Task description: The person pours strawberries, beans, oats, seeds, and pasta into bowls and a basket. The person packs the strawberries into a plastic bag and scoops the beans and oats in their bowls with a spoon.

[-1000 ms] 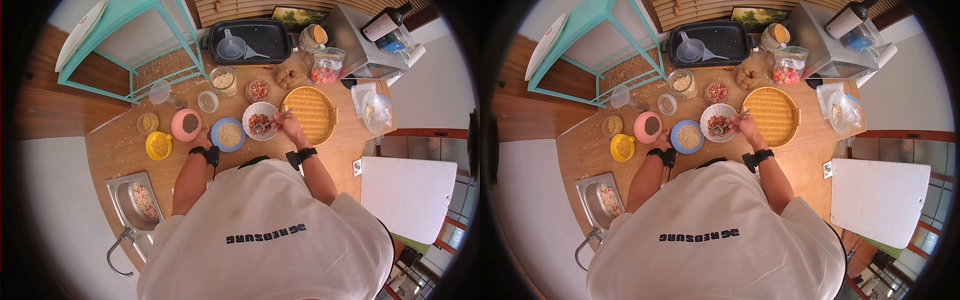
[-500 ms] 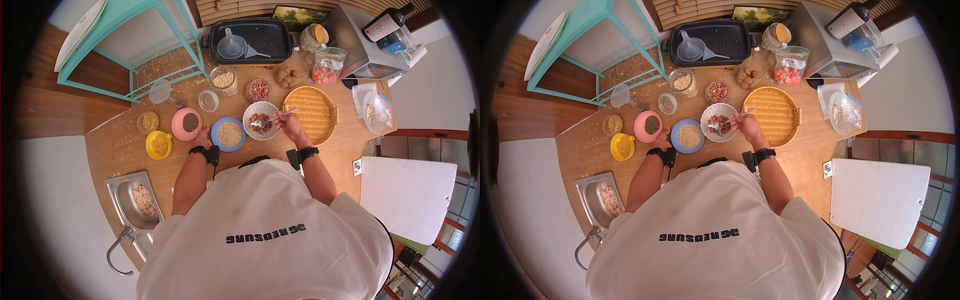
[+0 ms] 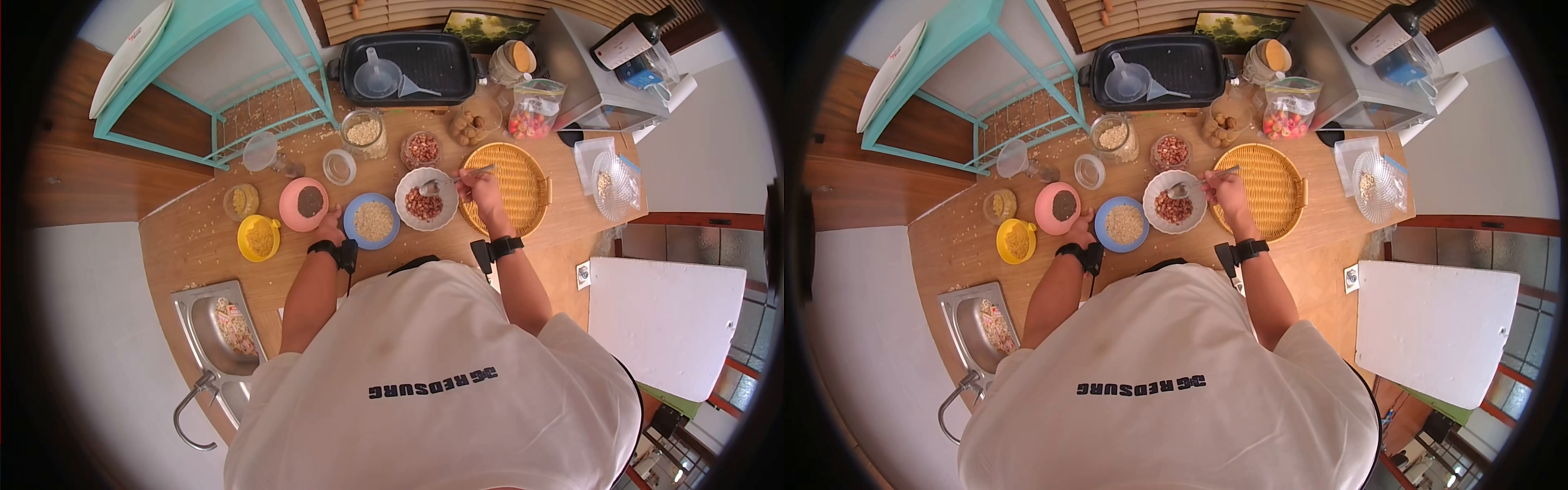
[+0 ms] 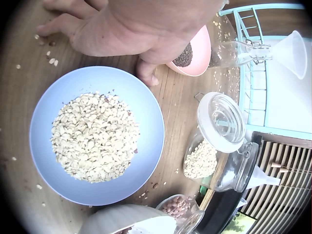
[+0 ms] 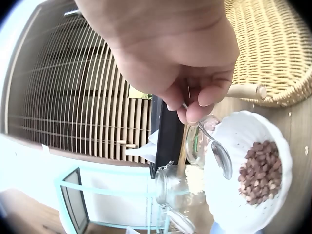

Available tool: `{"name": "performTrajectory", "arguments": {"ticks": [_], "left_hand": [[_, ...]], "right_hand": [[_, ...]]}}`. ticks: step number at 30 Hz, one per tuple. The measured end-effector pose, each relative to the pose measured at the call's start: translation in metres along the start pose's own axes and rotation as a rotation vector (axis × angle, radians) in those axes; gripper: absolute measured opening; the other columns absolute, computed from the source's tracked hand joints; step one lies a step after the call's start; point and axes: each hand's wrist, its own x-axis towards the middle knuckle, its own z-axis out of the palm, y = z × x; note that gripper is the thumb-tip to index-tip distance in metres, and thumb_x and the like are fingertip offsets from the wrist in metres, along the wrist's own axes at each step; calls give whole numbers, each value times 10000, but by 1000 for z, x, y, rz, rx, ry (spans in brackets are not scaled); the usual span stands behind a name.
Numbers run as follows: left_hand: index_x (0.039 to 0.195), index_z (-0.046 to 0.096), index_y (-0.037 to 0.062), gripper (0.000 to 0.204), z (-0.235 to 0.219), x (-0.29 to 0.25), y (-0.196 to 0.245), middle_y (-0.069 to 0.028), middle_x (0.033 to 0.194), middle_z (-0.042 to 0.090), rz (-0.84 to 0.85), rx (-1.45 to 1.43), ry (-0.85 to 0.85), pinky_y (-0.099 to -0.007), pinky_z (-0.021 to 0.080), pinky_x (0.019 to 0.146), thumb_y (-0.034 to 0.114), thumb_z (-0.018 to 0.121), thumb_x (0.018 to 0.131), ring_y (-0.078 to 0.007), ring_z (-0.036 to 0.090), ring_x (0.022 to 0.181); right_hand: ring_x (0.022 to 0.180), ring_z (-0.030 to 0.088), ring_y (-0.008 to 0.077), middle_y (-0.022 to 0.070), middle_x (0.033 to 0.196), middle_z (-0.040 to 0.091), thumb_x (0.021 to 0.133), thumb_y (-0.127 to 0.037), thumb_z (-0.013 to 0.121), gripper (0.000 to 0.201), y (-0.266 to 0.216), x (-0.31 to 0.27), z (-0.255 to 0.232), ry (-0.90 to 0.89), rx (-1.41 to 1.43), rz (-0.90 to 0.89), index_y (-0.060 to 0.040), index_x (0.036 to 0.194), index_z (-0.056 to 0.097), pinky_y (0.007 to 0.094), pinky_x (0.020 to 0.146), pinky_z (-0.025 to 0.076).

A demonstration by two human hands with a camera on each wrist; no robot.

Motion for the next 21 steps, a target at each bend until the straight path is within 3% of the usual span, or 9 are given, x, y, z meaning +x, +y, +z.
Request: {"name": "performTrajectory", "arguments": {"ticks": [2,5,7,13,20,21], "left_hand": [[1325,454,149,565,0,3,-1,-163,1212,567,28,-13,-30,-560,465,779,450,634,881,-346,572,996],[1273,490,112,518,4,-9,5,-162,1183,591,-104,32,57,-557,468,784,432,628,890,-340,585,980],[1205,525,83,457,0,-4,0,-150,1121,623,-21,-84,-78,-547,475,795,407,624,898,-324,602,955],[1167,543,92,408,-2,19,-7,-126,1064,641,8,-216,-136,-532,485,805,386,631,898,-300,612,932],[1196,535,99,391,-4,28,-9,-122,1079,628,24,-133,-91,-518,490,811,343,631,906,-286,609,931],[1209,529,101,396,-6,31,-9,-123,1086,626,22,-159,-161,-517,488,815,338,630,908,-288,608,932]], "right_hand": [[538,562,112,50,749,664,939,-216,567,248,6,-5,5,11,-131,-34,2,974,679,244,505,447],[510,555,102,62,748,672,925,-210,589,246,15,-7,8,-1,-274,-70,6,995,685,245,474,434],[497,551,98,67,747,676,922,-204,592,247,18,-9,10,-25,-286,-71,9,1009,683,245,462,431],[500,556,103,67,757,664,939,-184,558,238,27,-8,10,-18,-123,15,5,1006,687,233,442,416],[510,542,96,55,760,646,952,-187,529,245,31,-10,7,-29,39,82,13,996,664,222,462,407],[517,539,95,53,764,645,956,-187,519,248,31,-10,7,-28,67,90,13,997,660,222,469,406]]}}
